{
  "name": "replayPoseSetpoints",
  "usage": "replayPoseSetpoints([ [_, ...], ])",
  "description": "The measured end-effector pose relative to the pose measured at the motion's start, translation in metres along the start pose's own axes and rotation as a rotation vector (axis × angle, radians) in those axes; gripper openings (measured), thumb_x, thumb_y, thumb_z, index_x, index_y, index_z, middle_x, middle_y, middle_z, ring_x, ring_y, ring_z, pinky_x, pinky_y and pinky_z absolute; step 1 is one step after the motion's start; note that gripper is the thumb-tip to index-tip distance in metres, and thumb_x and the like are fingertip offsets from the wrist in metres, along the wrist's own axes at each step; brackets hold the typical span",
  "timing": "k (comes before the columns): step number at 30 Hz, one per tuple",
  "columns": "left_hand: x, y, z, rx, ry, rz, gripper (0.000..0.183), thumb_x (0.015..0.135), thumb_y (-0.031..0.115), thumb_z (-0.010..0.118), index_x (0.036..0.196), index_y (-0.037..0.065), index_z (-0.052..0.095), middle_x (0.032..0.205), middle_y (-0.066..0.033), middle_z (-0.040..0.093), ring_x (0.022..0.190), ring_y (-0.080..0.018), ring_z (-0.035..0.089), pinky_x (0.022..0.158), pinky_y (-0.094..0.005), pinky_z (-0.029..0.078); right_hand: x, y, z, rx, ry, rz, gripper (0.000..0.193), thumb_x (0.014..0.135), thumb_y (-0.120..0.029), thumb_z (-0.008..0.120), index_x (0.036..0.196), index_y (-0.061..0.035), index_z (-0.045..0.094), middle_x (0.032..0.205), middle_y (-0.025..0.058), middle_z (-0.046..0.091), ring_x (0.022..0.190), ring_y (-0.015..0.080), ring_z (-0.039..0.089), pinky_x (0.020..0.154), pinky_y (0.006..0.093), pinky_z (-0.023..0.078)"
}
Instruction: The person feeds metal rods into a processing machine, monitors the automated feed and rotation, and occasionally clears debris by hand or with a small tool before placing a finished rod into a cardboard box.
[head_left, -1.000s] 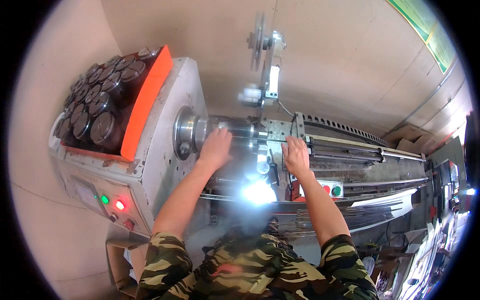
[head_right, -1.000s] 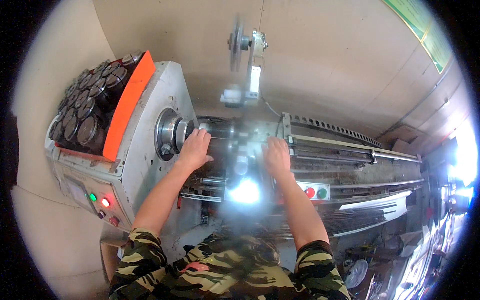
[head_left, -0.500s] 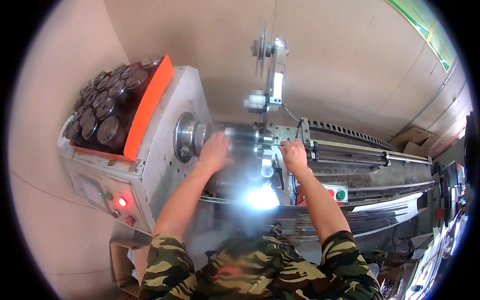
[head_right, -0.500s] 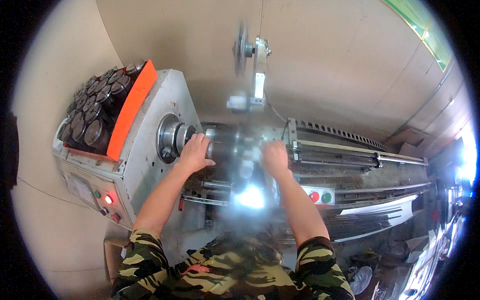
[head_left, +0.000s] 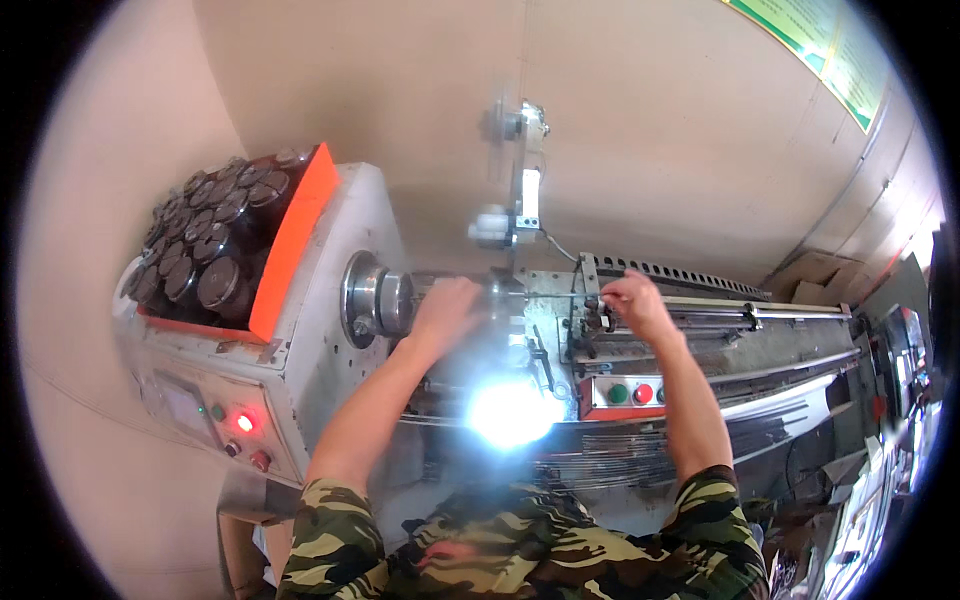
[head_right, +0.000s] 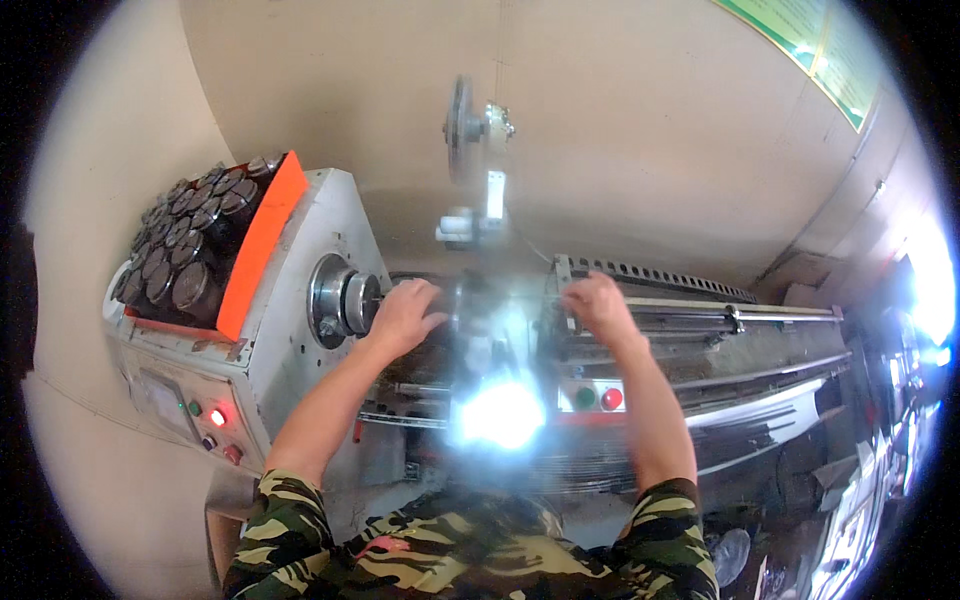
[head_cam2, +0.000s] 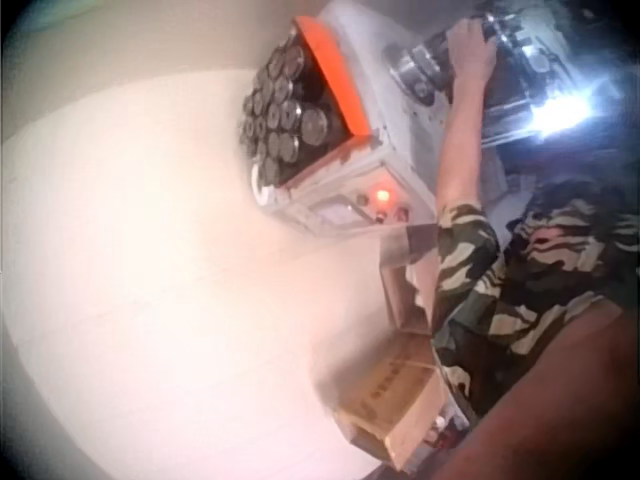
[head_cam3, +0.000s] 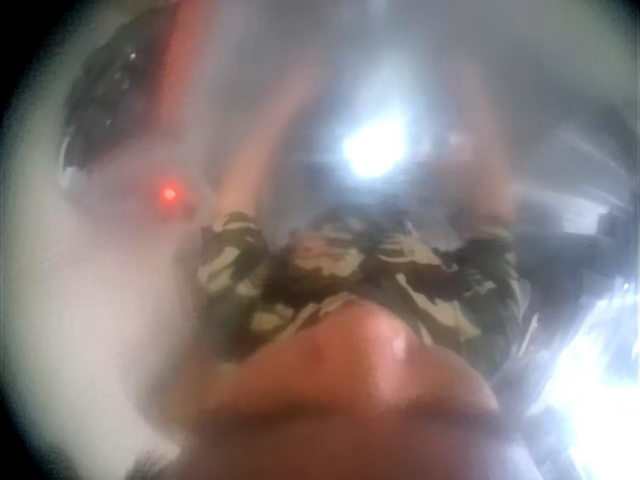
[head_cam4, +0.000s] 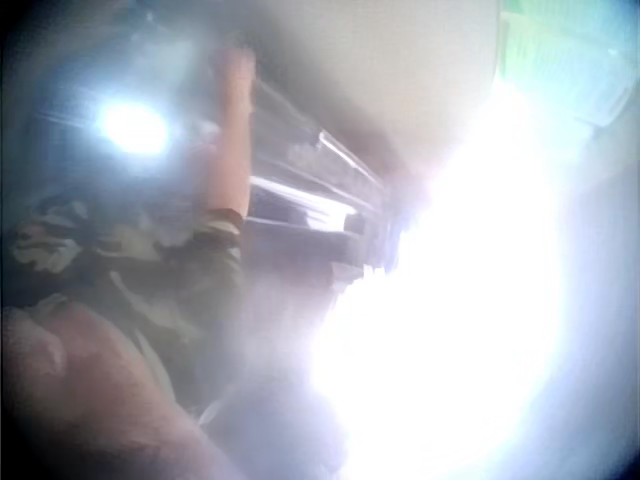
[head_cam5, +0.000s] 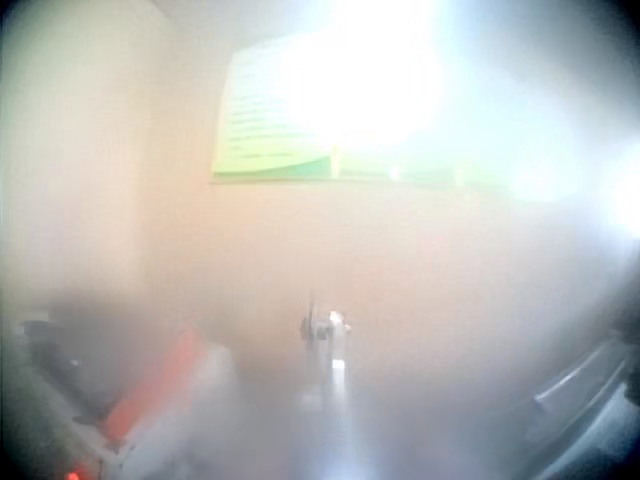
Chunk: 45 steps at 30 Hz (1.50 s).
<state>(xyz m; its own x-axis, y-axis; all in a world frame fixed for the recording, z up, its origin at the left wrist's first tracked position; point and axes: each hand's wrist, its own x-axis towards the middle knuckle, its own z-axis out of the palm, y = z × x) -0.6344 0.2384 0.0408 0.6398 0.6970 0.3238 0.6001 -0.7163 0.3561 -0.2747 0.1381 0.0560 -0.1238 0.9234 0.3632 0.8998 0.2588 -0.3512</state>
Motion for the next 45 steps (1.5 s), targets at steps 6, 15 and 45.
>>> replayPoseSetpoints([
  [6, -0.017, 0.069, 0.021, -0.745, 0.003, -0.149, 0.021, 0.102, 0.023, 0.059, 0.102, 0.002, 0.062, 0.074, -0.0047, 0.062, 0.064, -0.0143, 0.059, 0.059, -0.0300, 0.045, -0.038, -0.100, -0.110, -0.386, 0.557, 0.091, 0.042, 0.077, -0.014, 0.081, 0.116, -0.0072, 0.069, 0.125, 0.0121, 0.066, 0.122, 0.0318, 0.058, 0.117, 0.0530, 0.032],
  [15, -0.071, 0.181, 0.038, -1.341, -0.366, 0.121, 0.018, 0.104, 0.026, 0.057, 0.106, 0.008, 0.061, 0.079, -0.0016, 0.059, 0.053, -0.0060, 0.042, 0.048, -0.0211, 0.033, -0.142, -0.169, -0.030, 0.889, 0.201, 0.597, 0.053, 0.087, -0.019, 0.076, 0.131, 0.0057, 0.061, 0.137, 0.0151, 0.062, 0.125, 0.0219, 0.058, 0.107, 0.0330, 0.043],
  [45, -0.219, 0.295, 0.050, -1.629, -1.975, -0.149, 0.027, 0.103, 0.029, 0.059, 0.094, 0.006, 0.066, 0.058, 0.0027, 0.039, 0.049, -0.0073, 0.030, 0.043, -0.0228, 0.024, -0.491, -0.498, -0.083, 0.664, 2.177, 0.371, 0.017, 0.100, -0.024, 0.062, 0.089, -0.0115, 0.056, 0.075, -0.0002, 0.058, 0.075, 0.0158, 0.061, 0.080, 0.0371, 0.052],
])
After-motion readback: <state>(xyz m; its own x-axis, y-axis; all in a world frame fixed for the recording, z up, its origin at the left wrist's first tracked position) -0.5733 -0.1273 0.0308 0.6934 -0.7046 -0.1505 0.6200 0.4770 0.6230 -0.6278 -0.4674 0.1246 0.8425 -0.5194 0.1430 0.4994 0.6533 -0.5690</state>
